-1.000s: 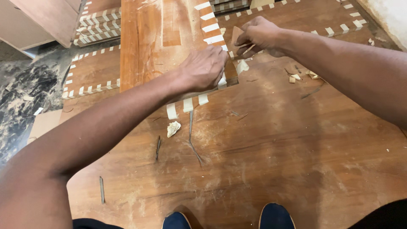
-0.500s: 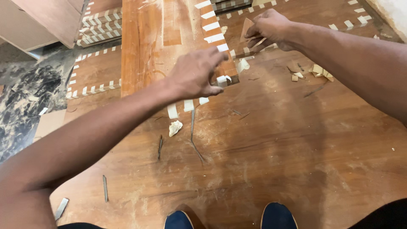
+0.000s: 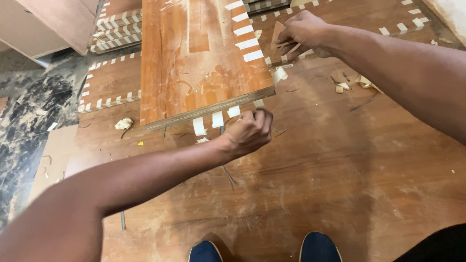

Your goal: The person removes white tape strips from the edges of a wooden board using a small triangular scraper and their fingers. They lift the board, flip it, and continue peeling tape from multiple edges while debris falls onto the floor.

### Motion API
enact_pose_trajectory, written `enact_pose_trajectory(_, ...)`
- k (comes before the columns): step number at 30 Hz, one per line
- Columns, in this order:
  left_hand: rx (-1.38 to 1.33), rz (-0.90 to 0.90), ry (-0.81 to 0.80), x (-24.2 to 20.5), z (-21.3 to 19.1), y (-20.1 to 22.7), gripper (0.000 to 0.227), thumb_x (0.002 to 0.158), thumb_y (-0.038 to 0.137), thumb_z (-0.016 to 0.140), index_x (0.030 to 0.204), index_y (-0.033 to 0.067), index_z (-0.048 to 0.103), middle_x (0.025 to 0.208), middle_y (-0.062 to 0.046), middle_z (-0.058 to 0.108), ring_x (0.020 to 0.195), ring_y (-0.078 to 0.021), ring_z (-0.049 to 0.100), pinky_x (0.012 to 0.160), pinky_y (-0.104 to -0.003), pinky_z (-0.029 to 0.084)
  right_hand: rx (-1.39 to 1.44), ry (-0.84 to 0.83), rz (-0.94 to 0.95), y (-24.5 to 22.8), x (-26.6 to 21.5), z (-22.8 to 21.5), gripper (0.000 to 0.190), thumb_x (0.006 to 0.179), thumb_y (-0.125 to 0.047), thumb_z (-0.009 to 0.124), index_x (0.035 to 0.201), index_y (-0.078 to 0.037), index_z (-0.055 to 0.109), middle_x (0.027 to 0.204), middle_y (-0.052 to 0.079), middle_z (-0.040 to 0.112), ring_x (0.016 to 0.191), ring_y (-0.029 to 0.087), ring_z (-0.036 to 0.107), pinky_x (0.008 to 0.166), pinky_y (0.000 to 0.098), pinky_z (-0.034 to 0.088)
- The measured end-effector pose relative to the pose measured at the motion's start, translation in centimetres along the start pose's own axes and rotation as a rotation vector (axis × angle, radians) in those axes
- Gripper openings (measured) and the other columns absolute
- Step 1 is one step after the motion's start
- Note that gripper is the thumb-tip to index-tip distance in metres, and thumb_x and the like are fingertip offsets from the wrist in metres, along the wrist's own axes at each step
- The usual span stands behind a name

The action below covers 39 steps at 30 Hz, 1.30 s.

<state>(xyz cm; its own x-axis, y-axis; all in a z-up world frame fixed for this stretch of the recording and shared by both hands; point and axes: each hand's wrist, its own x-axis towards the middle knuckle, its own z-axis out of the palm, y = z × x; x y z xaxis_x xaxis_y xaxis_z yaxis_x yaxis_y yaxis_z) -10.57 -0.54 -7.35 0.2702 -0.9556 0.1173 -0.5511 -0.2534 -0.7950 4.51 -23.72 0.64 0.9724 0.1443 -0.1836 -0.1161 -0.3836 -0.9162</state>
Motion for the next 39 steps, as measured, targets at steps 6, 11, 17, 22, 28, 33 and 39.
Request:
enact_pose_trajectory(6, -0.129, -0.225, -0.17, 3.1, 0.3, 5.8, 0.03, 0.088, 0.023, 0.065, 0.101, -0.0029, 0.074, 0.091, -0.021, 0.074, 0.067, -0.0194, 0.061, 0.046, -0.028, 0.044, 0.004, -0.012, 0.069, 1.9, 1.2, -0.8, 0.02, 0.099, -0.014, 0.056, 0.102, 0.002, 0.068, 0.098, 0.012, 0.072, 0.073, 0.016, 0.071, 0.063, 0.0314, 0.063)
enact_pose_trajectory(11, -1.824, -1.083, -0.166, 7.4, 1.2, 7.6, 0.053, 0.089, 0.041, 0.074, 0.123, 0.0018, 0.063, 0.104, -0.019, 0.072, 0.071, -0.0275, 0.064, 0.051, -0.034, 0.041, -0.022, 0.036, 0.142, 3.6, 3.0, -2.7, 0.022, 0.1, -0.013, 0.054, 0.106, 0.003, 0.069, 0.1, 0.012, 0.072, 0.074, 0.021, 0.07, 0.064, 0.0357, 0.061)
enact_pose_trajectory(17, -2.831, -1.369, 0.863, 12.0, 2.2, 5.3, 0.097, 0.078, 0.045, 0.08, 0.151, 0.0308, 0.018, 0.138, -0.004, 0.06, 0.084, -0.0211, 0.068, 0.052, -0.032, 0.051, -0.1, 0.045, 0.184, 4.8, 3.8, -2.8, 0.02, 0.097, -0.011, 0.06, 0.108, 0.002, 0.07, 0.102, 0.011, 0.072, 0.078, 0.022, 0.072, 0.068, 0.0364, 0.061)
enact_pose_trajectory(22, -2.819, -1.384, 1.401, 14.6, 1.8, 3.8, 0.073, 0.089, 0.047, 0.074, 0.149, 0.0196, 0.044, 0.133, 0.0, 0.064, 0.087, -0.0135, 0.066, 0.058, -0.028, 0.052, -0.127, 0.041, 0.168, 4.4, 3.5, -2.2, 0.019, 0.095, -0.012, 0.061, 0.107, 0.0, 0.071, 0.103, 0.009, 0.074, 0.081, 0.02, 0.073, 0.068, 0.0352, 0.061)
enact_pose_trajectory(28, -2.673, -1.867, 1.182, 16.3, 2.3, 5.3, 0.036, 0.101, 0.038, 0.065, 0.12, 0.0074, 0.063, 0.094, -0.006, 0.072, 0.07, -0.0137, 0.062, 0.05, -0.028, 0.049, -0.149, 0.039, 0.15, 3.8, 3.2, -2.0, 0.015, 0.094, -0.011, 0.064, 0.102, 0.0, 0.069, 0.101, 0.01, 0.073, 0.081, 0.021, 0.072, 0.065, 0.0352, 0.06)
enact_pose_trajectory(33, -2.186, -2.155, 1.158, 14.0, 7.6, 11.2, 0.024, 0.105, 0.026, 0.058, 0.112, 0.0062, 0.071, 0.079, -0.012, 0.068, 0.056, -0.0132, 0.055, 0.044, -0.027, 0.04, -0.167, 0.049, 0.178, 3.6, 3.1, -1.6, 0.014, 0.094, -0.012, 0.066, 0.101, 0.0, 0.068, 0.097, 0.01, 0.072, 0.077, 0.021, 0.072, 0.062, 0.0354, 0.057)
enact_pose_trajectory(39, -2.458, -2.615, 1.067, 4.2, 10.5, 14.4, 0.034, 0.091, 0.031, 0.067, 0.116, 0.0084, 0.067, 0.076, -0.007, 0.066, 0.05, -0.014, 0.046, 0.036, -0.029, 0.031, -0.009, 0.066, 0.072, 3.1, 3.5, -0.2, 0.011, 0.094, -0.013, 0.063, 0.1, -0.004, 0.067, 0.091, 0.008, 0.072, 0.069, 0.018, 0.07, 0.059, 0.0345, 0.057)
